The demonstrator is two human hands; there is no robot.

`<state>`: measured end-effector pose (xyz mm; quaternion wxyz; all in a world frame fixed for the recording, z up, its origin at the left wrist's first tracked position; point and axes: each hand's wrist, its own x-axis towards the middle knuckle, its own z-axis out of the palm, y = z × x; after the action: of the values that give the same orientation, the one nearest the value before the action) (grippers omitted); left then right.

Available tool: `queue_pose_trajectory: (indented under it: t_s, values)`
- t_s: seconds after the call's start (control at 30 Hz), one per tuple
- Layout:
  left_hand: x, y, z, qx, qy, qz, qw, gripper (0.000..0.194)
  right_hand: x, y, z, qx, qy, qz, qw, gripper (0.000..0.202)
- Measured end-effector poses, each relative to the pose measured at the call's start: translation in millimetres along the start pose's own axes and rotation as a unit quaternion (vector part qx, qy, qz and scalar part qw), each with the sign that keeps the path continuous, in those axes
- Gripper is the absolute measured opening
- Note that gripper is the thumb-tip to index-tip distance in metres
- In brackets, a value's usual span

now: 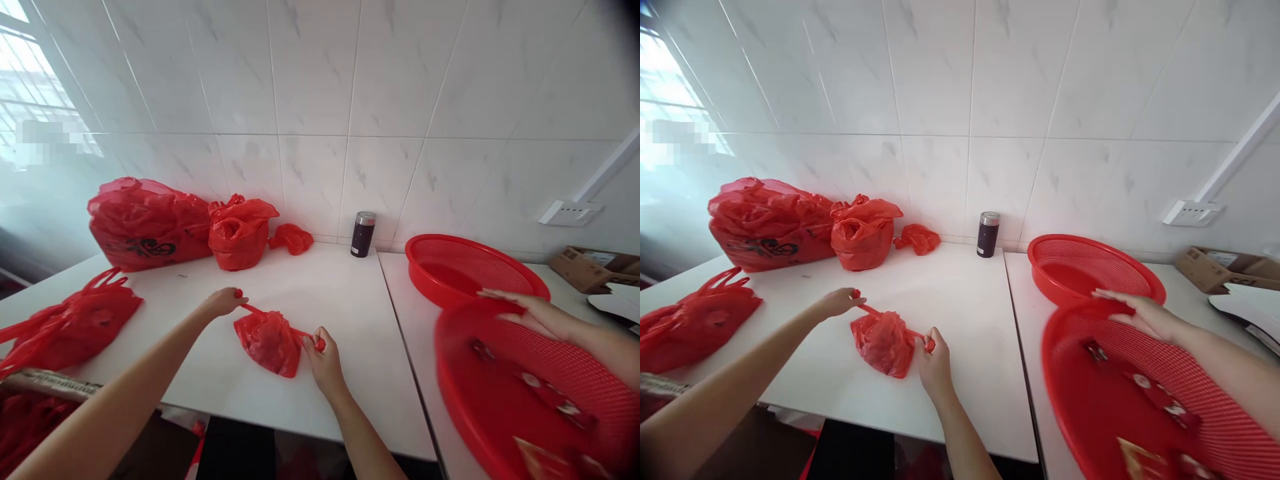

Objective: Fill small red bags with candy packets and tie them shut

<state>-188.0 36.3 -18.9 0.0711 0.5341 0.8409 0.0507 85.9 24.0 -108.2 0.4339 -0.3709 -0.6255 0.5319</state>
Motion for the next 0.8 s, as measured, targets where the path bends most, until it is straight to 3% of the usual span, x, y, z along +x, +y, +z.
queue_pose_trajectory:
  t_s: [0.1, 0.2, 0.27, 0.33, 0.47, 0.6, 0.73, 0.8]
  values:
    - [-9.9, 24.5, -13.0, -0.009, 0.021, 0.112, 0.993, 0.038, 0.4, -3.3, -4.6, 0.055, -0.012, 0.012, 0.998, 0.038]
    - [-28.0, 46.7, -5.2, -0.017, -0.059, 0.256, 0.965, 0.041, -0.1, -4.2, -9.5, 0.110, -0.020, 0.040, 0.993, 0.041]
    - [-38.8, 51.3, 3.9, -0.010, -0.113, 0.292, 0.950, 0.031, -0.9, -3.3, -12.5, 0.161, -0.012, 0.074, 0.984, 0.041]
    - [-45.6, 45.8, 7.8, -0.001, -0.124, 0.281, 0.952, 0.018, -1.3, -1.7, -14.8, 0.219, 0.010, 0.095, 0.971, 0.036]
    - [-51.7, 9.7, -9.0, 0.012, -0.065, 0.195, 0.979, 0.015, 0.2, 2.1, -16.6, 0.278, 0.043, 0.097, 0.955, 0.029]
    - [-60.4, -51.6, -38.7, 0.033, 0.028, 0.069, 0.997, 0.023, 1.6, 4.6, -15.8, 0.258, 0.025, 0.111, 0.959, 0.026]
    - [-73.4, -120.3, -63.6, 0.060, 0.107, -0.076, 0.989, 0.042, -0.2, 4.1, -14.2, 0.215, 0.010, 0.119, 0.969, 0.024]
    - [-77.8, -144.3, -74.7, 0.074, 0.131, -0.131, 0.980, 0.049, -1.1, 2.3, -13.2, 0.196, 0.008, 0.118, 0.973, 0.025]
